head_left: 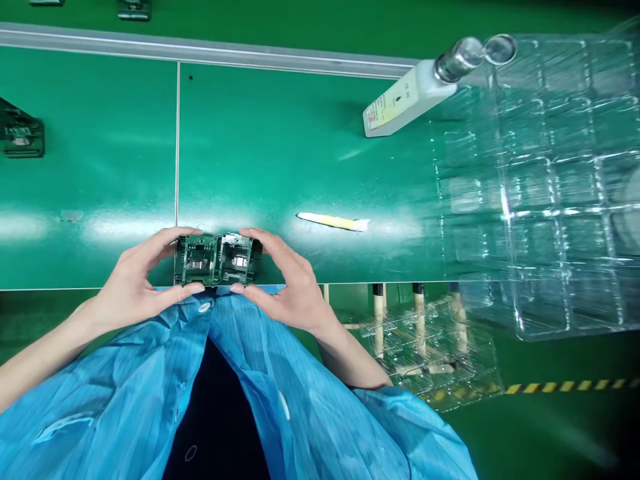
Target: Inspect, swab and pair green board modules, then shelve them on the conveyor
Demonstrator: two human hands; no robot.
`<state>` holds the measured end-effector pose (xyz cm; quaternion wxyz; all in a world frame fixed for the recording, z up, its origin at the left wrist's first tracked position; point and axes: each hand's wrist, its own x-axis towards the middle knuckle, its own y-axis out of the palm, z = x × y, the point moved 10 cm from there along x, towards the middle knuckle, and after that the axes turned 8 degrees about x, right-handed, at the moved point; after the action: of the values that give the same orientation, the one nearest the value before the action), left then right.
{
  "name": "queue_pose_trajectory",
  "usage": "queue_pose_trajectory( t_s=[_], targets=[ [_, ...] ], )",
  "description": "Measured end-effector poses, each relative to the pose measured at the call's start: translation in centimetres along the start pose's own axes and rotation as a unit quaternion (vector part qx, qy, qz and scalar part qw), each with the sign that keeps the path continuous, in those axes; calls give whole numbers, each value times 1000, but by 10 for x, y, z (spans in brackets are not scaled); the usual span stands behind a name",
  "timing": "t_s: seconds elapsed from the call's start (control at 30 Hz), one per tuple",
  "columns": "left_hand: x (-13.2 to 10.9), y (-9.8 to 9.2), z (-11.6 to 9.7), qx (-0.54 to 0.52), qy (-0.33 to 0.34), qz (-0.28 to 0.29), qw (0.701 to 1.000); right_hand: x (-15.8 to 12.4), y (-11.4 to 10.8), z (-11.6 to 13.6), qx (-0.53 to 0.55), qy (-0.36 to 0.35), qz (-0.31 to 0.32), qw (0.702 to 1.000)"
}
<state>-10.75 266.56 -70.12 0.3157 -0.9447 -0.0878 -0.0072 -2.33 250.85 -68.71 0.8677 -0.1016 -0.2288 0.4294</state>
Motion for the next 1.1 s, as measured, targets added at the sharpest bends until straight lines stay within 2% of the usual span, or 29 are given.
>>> queue_pose_trajectory(
  t_s=[0.1,0.2,0.27,0.33,0.4,0.43,0.5,0.57,0.67,0.73,0.8,0.87,0.9,0.93,0.97,1.03,1.07,1.1],
  targets=[
    [4,-11,-16,69,79,-37,994,2,-5,8,-58,-71,5,996],
    [5,-27,-29,168,153,-99,969,5,-15,13,-125,-128,2,984],
    [3,-38,-36,230,210,-140,940,7,-23,18,-171,-159,2,972],
    [-4,-45,-44,288,295,-171,895,8,-32,28,-222,-212,-5,952],
    [-11,-52,-48,330,371,-194,846,4,-39,44,-274,-294,-19,916],
    [-9,-56,-45,340,382,-194,837,1,-41,53,-296,-338,-24,893],
    [3,-68,-32,335,344,-176,859,-6,-43,66,-333,-416,-25,846],
    [18,-77,-14,309,281,-137,898,-8,-43,72,-351,-453,-1,819],
    [30,-85,8,262,225,-100,933,0,-43,72,-338,-431,59,835],
    [36,-91,30,225,153,-90,958,3,-44,74,-334,-431,68,836],
    [39,-98,55,179,47,-97,978,-1,-45,79,-352,-469,44,809],
    [37,-102,71,127,-41,-123,983,-7,-44,80,-363,-500,9,786],
    [35,-103,72,103,-66,-142,982,-8,-44,78,-357,-498,-10,790],
    [32,-101,67,80,-75,-164,980,-7,-46,74,-337,-479,-32,810],
    [30,-99,58,55,-73,-189,978,-3,-48,67,-301,-439,-58,844],
    [22,-91,40,-28,-66,-254,965,8,-58,42,-179,-296,-128,930],
    [17,-85,35,-97,-76,-290,949,13,-62,22,-87,-197,-169,962],
    [12,-76,35,-178,-100,-318,926,14,-62,-3,22,-94,-211,973]
  ],
)
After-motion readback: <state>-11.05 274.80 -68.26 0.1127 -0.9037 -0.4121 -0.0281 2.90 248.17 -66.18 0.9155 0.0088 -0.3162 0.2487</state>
